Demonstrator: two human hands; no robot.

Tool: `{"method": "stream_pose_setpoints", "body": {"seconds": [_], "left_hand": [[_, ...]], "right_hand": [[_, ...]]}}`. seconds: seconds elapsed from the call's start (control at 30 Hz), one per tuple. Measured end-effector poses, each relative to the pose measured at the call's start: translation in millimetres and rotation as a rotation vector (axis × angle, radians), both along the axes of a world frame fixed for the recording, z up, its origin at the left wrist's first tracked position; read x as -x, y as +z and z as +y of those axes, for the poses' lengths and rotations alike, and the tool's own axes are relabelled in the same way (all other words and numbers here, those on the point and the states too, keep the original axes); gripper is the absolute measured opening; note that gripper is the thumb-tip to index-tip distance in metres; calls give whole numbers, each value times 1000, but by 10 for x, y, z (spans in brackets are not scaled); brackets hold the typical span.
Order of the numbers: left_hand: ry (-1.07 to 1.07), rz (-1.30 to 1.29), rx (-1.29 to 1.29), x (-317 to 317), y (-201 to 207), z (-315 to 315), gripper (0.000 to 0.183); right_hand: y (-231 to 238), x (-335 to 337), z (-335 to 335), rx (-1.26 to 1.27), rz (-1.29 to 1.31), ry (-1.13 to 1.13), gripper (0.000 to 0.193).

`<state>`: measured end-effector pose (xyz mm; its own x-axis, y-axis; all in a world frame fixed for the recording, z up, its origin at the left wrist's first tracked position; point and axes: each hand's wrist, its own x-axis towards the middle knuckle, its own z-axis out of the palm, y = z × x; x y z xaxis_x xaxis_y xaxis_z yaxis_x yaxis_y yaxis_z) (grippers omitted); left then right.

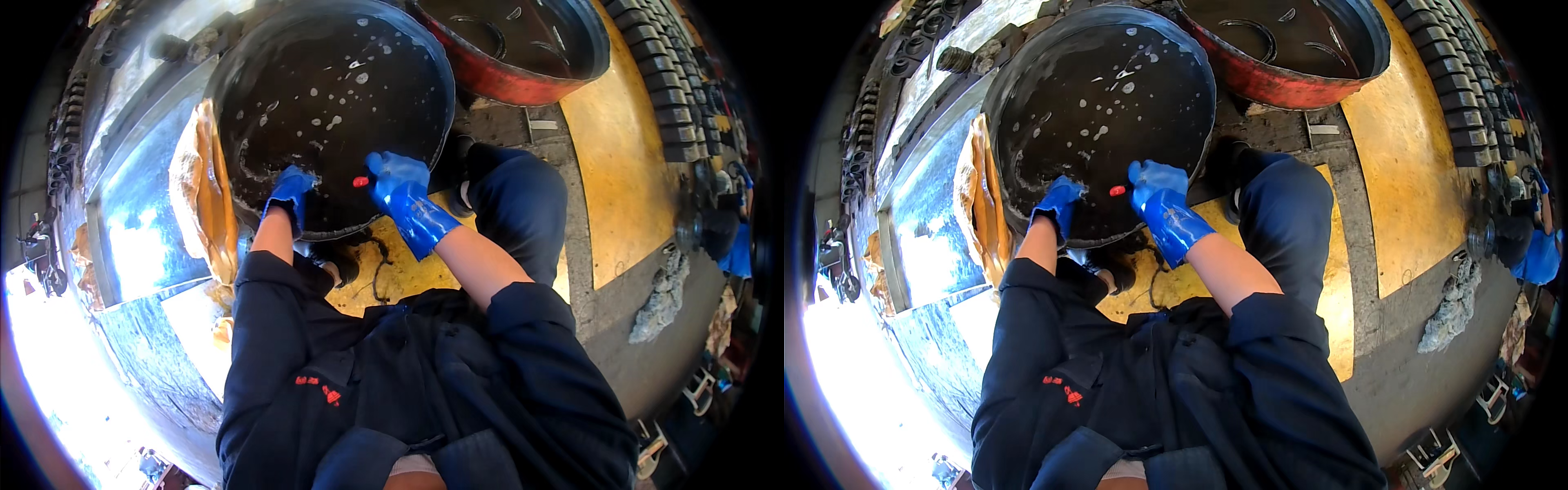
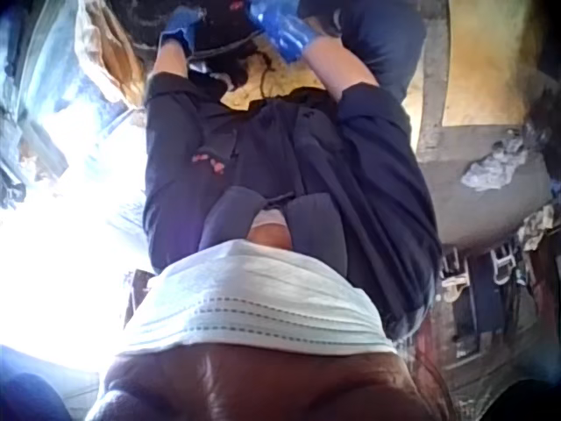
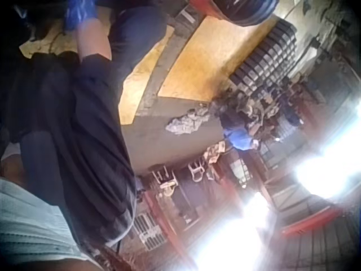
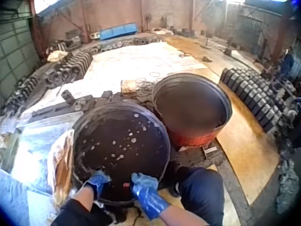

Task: The person cleans metal rings in a basin of liquid, using a brush to scrub the surfaces and a cloth to wipe them.

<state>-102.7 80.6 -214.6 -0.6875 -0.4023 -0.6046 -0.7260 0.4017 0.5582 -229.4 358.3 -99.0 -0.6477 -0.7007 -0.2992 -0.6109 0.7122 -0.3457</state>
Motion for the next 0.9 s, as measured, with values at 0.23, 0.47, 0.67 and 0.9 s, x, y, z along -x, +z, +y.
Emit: {"method": "stream_pose_setpoints", "body": {"seconds": [0.23, 0.47, 0.67, 0.9], "left_hand": [[-363, -315, 225, 460, 790, 1023, 49], [-570, -247, 300, 377, 615, 858, 54], [-593, -174, 367, 327, 594, 783, 55], [-330, -54, 135, -97, 522, 527, 49]], "right_hand": [[-141, 9, 72, 86, 69, -57, 18], [-106, 36, 32, 14, -11, -77, 24], [-81, 58, 1, -62, -58, -54, 30], [46, 59, -30, -131, -140, -36, 36]]}}
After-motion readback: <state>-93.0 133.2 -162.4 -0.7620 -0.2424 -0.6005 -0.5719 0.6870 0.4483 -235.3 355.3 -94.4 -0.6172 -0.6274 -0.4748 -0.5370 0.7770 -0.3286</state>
